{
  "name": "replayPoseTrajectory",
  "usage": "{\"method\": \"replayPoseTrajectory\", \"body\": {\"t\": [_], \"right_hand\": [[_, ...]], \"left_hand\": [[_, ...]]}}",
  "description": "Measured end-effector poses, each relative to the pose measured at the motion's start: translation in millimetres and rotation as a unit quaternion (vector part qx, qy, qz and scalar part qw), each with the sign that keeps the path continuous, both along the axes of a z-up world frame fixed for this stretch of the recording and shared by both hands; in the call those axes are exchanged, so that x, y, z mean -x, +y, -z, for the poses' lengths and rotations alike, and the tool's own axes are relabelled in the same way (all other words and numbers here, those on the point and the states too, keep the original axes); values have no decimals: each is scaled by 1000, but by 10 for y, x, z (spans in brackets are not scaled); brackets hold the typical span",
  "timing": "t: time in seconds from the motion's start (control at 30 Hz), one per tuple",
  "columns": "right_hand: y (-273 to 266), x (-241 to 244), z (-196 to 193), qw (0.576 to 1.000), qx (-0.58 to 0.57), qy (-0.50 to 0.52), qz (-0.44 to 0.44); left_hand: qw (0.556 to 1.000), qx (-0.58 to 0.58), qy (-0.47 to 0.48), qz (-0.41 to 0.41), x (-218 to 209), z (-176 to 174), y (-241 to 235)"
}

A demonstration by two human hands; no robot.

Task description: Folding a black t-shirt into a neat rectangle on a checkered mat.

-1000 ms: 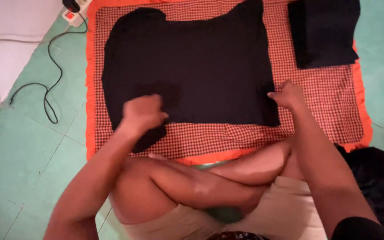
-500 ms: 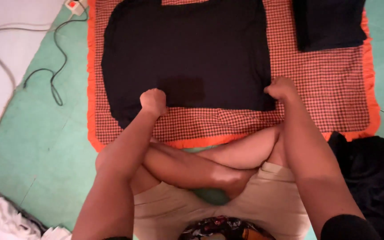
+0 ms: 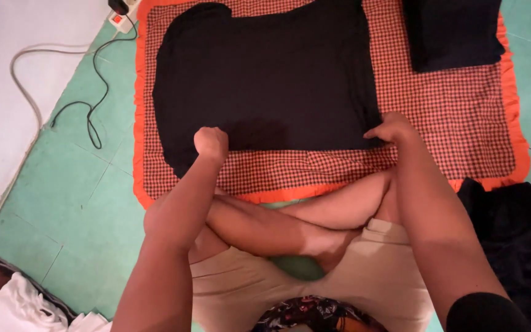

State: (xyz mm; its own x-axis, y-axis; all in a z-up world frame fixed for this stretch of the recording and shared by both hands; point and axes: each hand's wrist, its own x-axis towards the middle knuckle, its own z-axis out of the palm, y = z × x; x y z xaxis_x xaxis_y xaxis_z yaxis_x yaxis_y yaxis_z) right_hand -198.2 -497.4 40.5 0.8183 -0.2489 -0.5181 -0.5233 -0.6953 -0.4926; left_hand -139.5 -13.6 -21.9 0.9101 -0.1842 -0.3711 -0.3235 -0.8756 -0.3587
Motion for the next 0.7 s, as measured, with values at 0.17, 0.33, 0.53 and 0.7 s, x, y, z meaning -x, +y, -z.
{"method": "replayPoseTrajectory", "body": {"t": [0.17, 0.33, 0.53, 0.7], "right_hand": [[-144, -14, 247, 997, 72, 37, -4], [-203, -121, 421, 993, 70, 89, -18], [-284, -199, 392, 980, 138, 126, -66], [-249, -145, 415, 996, 31, 79, 32]], "left_hand": [[998, -59, 32, -12, 90, -140, -93], [991, -70, 87, -71, 153, -422, -239], [988, -111, 97, -41, 60, -434, -252], [998, -47, -32, 39, -99, 228, -38]]}}
